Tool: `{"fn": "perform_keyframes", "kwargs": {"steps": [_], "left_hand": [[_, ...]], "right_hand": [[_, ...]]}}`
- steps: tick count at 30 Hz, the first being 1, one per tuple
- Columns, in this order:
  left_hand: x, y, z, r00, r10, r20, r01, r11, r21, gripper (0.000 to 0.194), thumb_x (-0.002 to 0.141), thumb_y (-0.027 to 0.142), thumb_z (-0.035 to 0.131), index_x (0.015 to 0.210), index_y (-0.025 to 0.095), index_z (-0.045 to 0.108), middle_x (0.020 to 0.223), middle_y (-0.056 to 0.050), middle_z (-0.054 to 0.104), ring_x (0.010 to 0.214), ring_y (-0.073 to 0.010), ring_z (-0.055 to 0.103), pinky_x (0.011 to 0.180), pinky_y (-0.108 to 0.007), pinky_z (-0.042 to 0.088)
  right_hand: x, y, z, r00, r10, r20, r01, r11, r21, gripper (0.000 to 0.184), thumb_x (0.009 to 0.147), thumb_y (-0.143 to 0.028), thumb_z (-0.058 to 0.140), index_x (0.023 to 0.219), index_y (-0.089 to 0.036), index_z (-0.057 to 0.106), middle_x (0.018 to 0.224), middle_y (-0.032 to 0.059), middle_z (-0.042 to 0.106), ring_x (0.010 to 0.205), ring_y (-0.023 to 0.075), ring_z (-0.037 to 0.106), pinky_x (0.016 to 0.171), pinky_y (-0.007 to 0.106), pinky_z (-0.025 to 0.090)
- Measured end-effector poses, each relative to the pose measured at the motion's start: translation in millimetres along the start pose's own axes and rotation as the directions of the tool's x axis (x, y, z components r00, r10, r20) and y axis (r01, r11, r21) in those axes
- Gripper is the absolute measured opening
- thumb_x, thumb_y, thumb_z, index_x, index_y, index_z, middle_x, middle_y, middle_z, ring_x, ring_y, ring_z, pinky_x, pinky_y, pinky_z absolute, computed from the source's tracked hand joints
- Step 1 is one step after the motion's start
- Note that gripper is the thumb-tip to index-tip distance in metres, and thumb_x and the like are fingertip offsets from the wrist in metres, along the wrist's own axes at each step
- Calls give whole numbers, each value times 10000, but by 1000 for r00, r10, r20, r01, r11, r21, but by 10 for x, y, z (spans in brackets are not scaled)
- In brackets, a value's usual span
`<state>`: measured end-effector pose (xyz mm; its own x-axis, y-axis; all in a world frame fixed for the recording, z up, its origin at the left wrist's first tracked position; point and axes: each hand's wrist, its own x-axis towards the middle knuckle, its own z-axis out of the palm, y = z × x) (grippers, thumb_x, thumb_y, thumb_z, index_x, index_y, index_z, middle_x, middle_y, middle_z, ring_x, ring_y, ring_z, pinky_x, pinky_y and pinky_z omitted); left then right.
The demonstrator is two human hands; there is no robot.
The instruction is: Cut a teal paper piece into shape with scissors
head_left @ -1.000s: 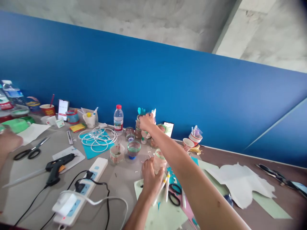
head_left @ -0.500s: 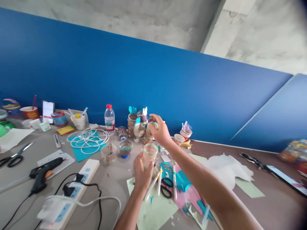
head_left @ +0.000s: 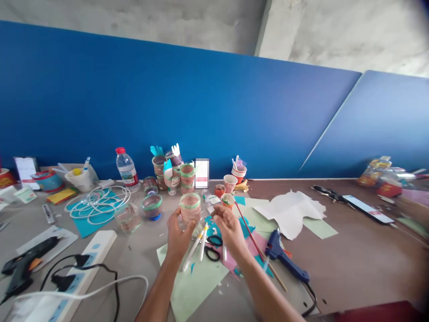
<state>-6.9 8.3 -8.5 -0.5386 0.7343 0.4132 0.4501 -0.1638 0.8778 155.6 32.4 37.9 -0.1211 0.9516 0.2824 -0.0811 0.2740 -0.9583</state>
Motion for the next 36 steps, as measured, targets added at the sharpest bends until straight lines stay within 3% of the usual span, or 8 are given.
{"fn": "perform_keyframes", "kwargs": {"steps": [8, 15, 20, 23, 27, 29, 33, 36], "left_hand": [[26, 56, -32, 993, -76, 90, 84, 993, -89, 512, 707, 409, 649, 1159, 187, 553, 1158, -116, 625, 1131, -296, 564, 996, -479, 415], [-5, 106, -34, 968, -71, 240, 123, 970, -210, 632, 679, 522, 683, 1191, 181, 539, 1187, -128, 618, 1122, -307, 566, 978, -460, 427], [-25, 105, -39, 952, -11, 306, 113, 941, -320, 624, 760, 676, 518, 1135, 181, 577, 1109, -116, 652, 1049, -276, 605, 926, -393, 468], [-17, 122, -52, 957, -5, 291, 124, 912, -391, 587, 851, 646, 384, 1126, 171, 592, 1129, -120, 648, 1077, -269, 593, 956, -398, 454], [-1, 188, -96, 949, -41, 314, 156, 923, -351, 496, 819, 537, 548, 1151, 171, 590, 1154, -111, 644, 1132, -289, 568, 974, -417, 452], [-5, 204, -115, 949, -82, 306, 204, 897, -391, 460, 813, 520, 560, 1124, 183, 595, 1137, -104, 652, 1111, -289, 583, 951, -416, 471], [-34, 184, -124, 917, -157, 366, 349, 758, -550, 423, 841, 490, 520, 1159, 215, 566, 1117, -90, 664, 1068, -283, 617, 891, -421, 508], [-46, 186, -125, 907, -148, 394, 372, 720, -586, 506, 812, 502, 556, 1230, 219, 534, 1109, -93, 667, 1056, -289, 629, 883, -426, 514]], "right_hand": [[-23, 240, 81, 997, -22, 73, 25, 999, -45, 275, 802, -290, 588, 1061, -200, 607, 1001, 81, 664, 951, 227, 635, 867, 382, 508], [-109, 273, 145, 979, -39, 200, 23, 997, 80, 324, 857, -373, 568, 1141, -219, 557, 1115, 85, 644, 1033, 223, 623, 923, 383, 495], [-88, 286, 146, 983, -10, 183, -3, 998, 69, 354, 795, -342, 645, 1110, -203, 561, 1050, 85, 646, 959, 220, 621, 892, 397, 496], [-80, 284, 132, 980, 33, 195, -58, 990, 126, 357, 766, -337, 680, 1080, -203, 577, 1026, 75, 654, 924, 212, 623, 867, 389, 504], [-86, 264, 116, 973, 54, 226, -100, 975, 200, 366, 721, -362, 726, 1028, -209, 596, 972, 54, 670, 865, 200, 634, 836, 375, 513], [-92, 254, 114, 969, 53, 242, -109, 968, 225, 375, 701, -374, 744, 1010, -215, 603, 968, 49, 678, 854, 199, 641, 838, 376, 512], [-99, 248, 116, 952, 60, 301, -156, 939, 306, 404, 675, -398, 766, 1004, -220, 613, 949, 43, 691, 829, 200, 652, 824, 376, 515], [-95, 249, 116, 946, 70, 316, -184, 919, 347, 449, 663, -449, 769, 1021, -226, 613, 975, 48, 691, 824, 205, 655, 803, 379, 525]]}}
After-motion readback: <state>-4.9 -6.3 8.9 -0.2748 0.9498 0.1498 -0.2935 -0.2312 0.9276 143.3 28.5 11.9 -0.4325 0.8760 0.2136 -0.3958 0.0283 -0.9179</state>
